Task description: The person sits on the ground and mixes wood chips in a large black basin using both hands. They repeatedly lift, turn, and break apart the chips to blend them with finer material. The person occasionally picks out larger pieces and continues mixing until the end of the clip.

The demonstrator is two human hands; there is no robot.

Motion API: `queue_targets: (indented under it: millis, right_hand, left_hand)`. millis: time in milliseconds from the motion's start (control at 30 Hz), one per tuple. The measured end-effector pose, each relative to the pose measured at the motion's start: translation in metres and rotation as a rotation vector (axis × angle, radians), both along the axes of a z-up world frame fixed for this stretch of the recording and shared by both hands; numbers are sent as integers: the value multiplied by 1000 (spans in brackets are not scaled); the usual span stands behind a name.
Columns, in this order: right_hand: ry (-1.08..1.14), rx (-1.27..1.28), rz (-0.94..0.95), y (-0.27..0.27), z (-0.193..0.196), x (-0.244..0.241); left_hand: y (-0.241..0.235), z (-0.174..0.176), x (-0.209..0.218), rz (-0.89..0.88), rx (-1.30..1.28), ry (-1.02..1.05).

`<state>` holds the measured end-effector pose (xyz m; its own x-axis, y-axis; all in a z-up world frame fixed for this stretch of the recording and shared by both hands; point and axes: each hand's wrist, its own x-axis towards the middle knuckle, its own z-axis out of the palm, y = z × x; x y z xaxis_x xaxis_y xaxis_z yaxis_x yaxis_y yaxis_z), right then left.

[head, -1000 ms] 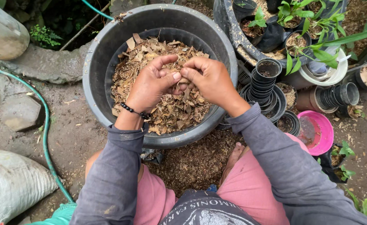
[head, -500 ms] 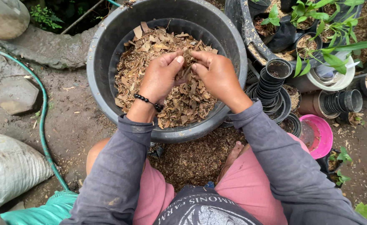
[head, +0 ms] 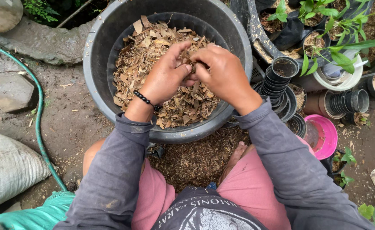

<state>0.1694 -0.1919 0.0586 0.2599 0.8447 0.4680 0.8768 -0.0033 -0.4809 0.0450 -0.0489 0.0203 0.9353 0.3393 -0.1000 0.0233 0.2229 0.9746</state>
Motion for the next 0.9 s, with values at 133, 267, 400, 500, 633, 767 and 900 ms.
queue_targets:
  millis: [133, 267, 400, 500, 633, 767, 900]
  right_hand:
    - [410, -99, -180, 2, -13, -1]
    - [1183, -73, -129, 8, -16, 16]
    - [295, 47, 93, 5, -16, 11]
    - [10, 99, 14, 1, -24, -3]
    - [74, 111, -84, 3, -30, -7]
    - [366, 44, -117, 12, -28, -5]
    - [210, 126, -92, 13, -34, -15]
  left_hand:
    - [-11, 10, 0, 64, 181, 14]
    - [-4, 12, -3, 30, 96, -88]
    - [6, 6, -4, 78, 88, -40]
    - [6, 5, -4, 69, 49, -16]
    - [6, 16, -7, 17, -27, 37]
    - [7, 25, -11, 31, -17, 154]
    - [5, 21, -8, 152, 97, 271]
